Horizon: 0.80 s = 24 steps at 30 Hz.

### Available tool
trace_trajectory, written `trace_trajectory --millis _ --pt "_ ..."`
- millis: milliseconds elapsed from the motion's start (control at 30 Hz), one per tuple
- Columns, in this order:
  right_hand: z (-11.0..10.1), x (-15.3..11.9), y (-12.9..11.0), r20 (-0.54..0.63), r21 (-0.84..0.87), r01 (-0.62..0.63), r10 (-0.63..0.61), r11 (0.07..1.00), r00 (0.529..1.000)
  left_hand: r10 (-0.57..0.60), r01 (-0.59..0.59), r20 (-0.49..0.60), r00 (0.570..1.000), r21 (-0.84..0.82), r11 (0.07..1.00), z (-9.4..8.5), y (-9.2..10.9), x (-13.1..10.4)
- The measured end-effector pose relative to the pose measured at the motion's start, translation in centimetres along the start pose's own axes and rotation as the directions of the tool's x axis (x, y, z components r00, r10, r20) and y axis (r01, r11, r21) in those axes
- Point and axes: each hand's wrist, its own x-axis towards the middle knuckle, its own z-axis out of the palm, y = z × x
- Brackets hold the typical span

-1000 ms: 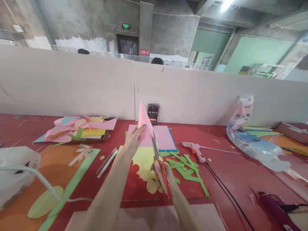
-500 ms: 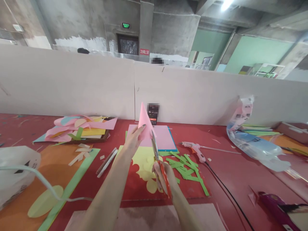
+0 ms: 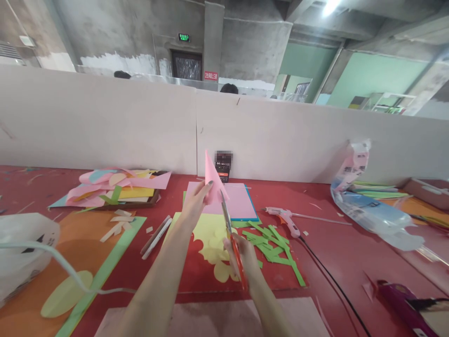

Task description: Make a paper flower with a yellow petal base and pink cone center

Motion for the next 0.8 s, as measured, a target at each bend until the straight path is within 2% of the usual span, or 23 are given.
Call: trace_trajectory --millis 133,333,500,667,800 --pt "-0.37 0.18 -0.27 -0.01 -0.298 0.131 -0.14 0.945 0.99 0.001 -0.002 0.008 1.0 0.064 0.998 0.04 -0.21 0.17" --pt "-0.37 0.11 -0.37 0.011 -0.458 0.132 -0.143 0.879 0.99 0.008 -0.007 -0.02 1.0 0.034 0.999 -0.11 -0.27 0.28" --pt "-0.42 -0.02 -0.6 0.058 -0.485 0.134 -0.121 0.864 0.991 0.025 -0.021 -0.141 0.99 0.031 0.999 -0.21 -0.55 0.62" --pt "-0.41 -0.17 -0.9 0.078 -0.453 0.105 -0.078 0.885 0.994 0.107 -0.139 -0.291 0.951 -0.09 0.986 -0.3 -0.53 0.77" --pt "-0.36 0.03 -0.48 0.079 -0.385 0.094 -0.069 0.918 0.994 0.158 -0.193 -0.284 0.946 -0.1 0.976 -0.58 -0.26 0.68"
